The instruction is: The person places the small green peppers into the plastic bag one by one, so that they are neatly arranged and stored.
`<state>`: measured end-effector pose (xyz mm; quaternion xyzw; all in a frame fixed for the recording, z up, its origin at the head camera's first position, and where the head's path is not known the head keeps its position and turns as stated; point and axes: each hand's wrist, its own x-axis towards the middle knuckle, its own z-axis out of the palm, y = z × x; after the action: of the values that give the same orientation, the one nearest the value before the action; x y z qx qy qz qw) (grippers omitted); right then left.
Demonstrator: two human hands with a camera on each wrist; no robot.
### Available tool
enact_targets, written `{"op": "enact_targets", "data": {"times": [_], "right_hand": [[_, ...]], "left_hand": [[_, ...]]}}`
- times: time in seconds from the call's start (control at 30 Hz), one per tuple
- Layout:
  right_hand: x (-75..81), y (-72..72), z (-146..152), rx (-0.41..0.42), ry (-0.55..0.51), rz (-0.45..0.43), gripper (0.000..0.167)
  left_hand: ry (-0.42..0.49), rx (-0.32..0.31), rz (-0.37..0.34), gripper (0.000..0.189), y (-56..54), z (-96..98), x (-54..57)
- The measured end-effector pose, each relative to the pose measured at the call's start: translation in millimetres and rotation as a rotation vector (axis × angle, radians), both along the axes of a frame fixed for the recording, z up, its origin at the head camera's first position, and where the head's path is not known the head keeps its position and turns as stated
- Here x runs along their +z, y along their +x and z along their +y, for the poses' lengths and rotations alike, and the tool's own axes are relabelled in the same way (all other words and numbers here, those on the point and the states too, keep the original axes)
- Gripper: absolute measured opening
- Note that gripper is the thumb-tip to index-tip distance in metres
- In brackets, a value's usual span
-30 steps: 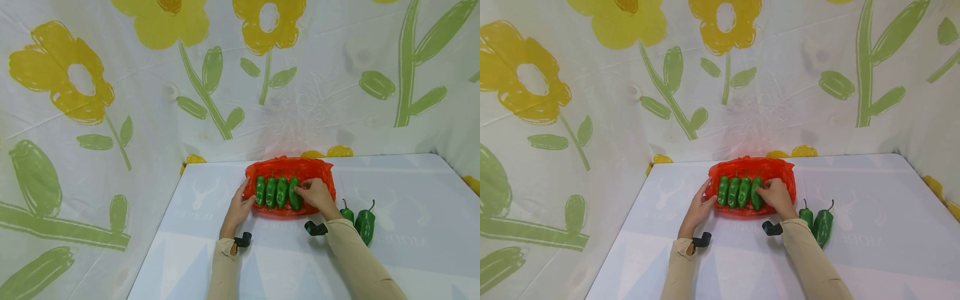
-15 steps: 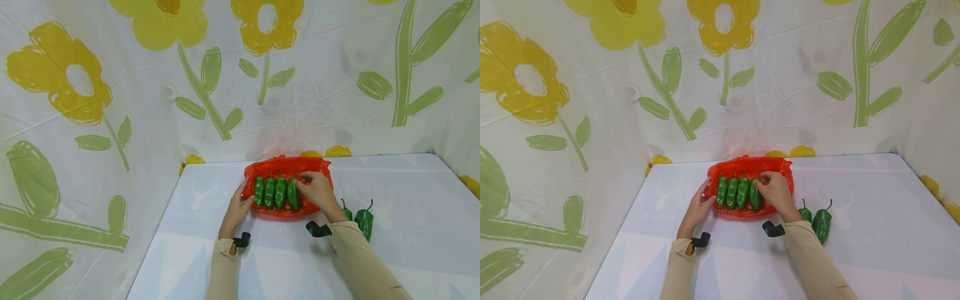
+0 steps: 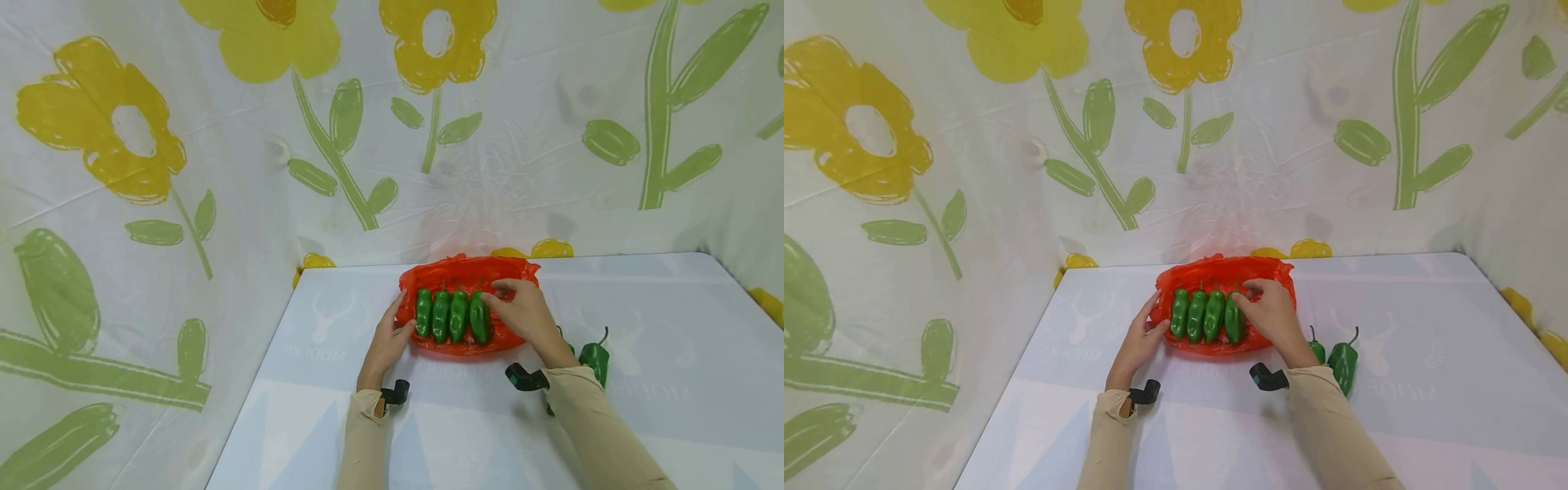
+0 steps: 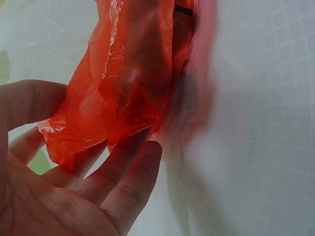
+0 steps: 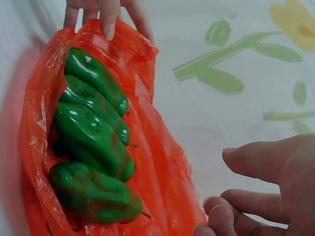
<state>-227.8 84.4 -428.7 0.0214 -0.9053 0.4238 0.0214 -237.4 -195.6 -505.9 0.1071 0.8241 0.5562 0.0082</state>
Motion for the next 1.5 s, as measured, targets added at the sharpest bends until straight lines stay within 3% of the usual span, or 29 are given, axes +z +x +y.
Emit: {"op": "enact_targets", "data": {"times": [0.37,0.6,1.0,1.5], "right_hand": [[8.2,10.4,15.3,-0.026,-0.008,0.036,0.045],[14.0,21.3,26.9,-0.040,-0.018,0.013,0.050],[13.7,31.3,50.8,-0.072,-0.011,0.034,0.055],[13.0,42.0,69.4,-0.117,-0.001,-0.034,0.064]], "left_hand": [[0.022,0.006,0.000,0.067,-0.6,0.2,-0.4],[0.006,0.011,-0.016,0.067,-0.6,-0.3,-1.9],[-0.002,0.008,-0.020,0.067,-0.5,-0.5,-2.0],[-0.039,0.017,-0.028,0.068,-0.5,-0.5,-1.6]]}}
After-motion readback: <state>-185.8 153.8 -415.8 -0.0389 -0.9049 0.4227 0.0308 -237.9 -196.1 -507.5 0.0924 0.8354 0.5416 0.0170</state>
